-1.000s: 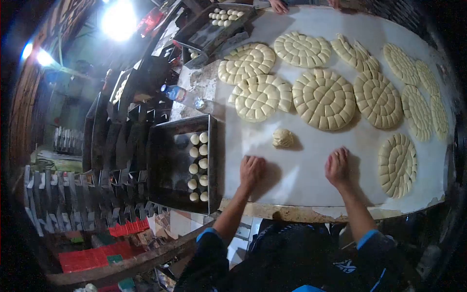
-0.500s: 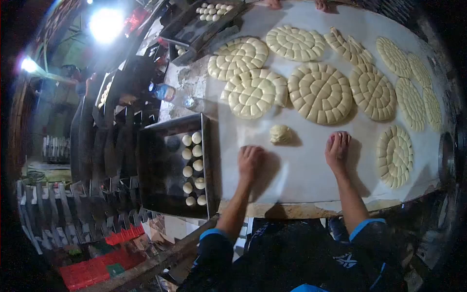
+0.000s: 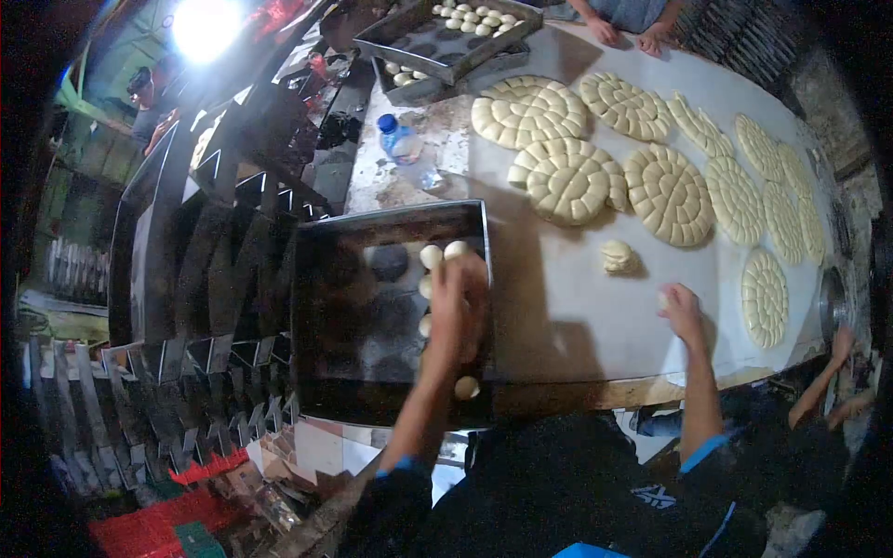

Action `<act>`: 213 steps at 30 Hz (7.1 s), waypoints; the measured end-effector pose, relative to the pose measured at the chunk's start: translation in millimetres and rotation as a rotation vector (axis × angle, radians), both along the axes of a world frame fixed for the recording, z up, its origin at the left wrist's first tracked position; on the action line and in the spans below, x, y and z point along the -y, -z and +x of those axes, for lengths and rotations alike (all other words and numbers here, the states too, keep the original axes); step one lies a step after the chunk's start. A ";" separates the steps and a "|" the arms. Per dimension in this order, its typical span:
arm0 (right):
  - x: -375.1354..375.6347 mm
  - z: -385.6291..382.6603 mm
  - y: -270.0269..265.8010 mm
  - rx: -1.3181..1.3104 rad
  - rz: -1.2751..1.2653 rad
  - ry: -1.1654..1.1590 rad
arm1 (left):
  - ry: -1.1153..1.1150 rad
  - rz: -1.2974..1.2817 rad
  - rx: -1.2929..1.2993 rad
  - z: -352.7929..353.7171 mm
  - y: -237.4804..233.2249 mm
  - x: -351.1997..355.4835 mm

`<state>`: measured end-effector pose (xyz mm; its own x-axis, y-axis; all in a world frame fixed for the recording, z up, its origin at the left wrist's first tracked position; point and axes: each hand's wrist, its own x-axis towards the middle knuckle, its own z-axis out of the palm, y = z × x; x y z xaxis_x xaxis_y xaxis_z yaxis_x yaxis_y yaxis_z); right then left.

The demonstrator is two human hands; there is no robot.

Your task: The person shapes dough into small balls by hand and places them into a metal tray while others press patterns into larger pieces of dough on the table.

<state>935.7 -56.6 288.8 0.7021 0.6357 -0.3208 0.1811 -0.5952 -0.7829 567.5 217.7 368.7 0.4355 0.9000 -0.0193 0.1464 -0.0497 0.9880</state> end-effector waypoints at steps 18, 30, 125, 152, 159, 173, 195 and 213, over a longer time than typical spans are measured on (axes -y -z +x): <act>-168.5 -125.6 -17.5 0.822 0.508 -0.175 | 0.088 0.559 -0.232 41.2 -22.9 30.1; 54.7 10.6 32.7 0.482 0.387 0.074 | -0.186 -0.119 -0.711 249.6 109.6 -64.2; -69.0 -151.8 -41.4 -0.243 0.250 -0.457 | -0.276 0.442 -0.609 -145.7 -7.3 123.1; 63.5 -35.5 39.9 0.484 0.454 -0.104 | 0.002 0.130 -0.585 256.8 106.4 1.7; 107.7 -6.7 27.8 0.636 0.372 -0.490 | -0.392 0.088 -0.273 286.1 148.2 16.9; 167.5 89.5 20.6 0.850 0.339 -0.746 | 0.389 0.905 -0.928 82.1 91.9 168.8; 61.2 19.1 19.6 0.838 0.341 -0.632 | 0.189 0.644 -0.490 184.3 88.6 198.5; 58.1 -5.3 29.7 0.781 0.154 -0.402 | 0.509 0.563 -0.382 81.1 114.3 191.6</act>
<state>930.4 -114.7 259.1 0.3995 0.8775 0.2653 0.8690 -0.2703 -0.4144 648.6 26.1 254.3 0.8445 0.5156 0.1447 0.2916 -0.6693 0.6834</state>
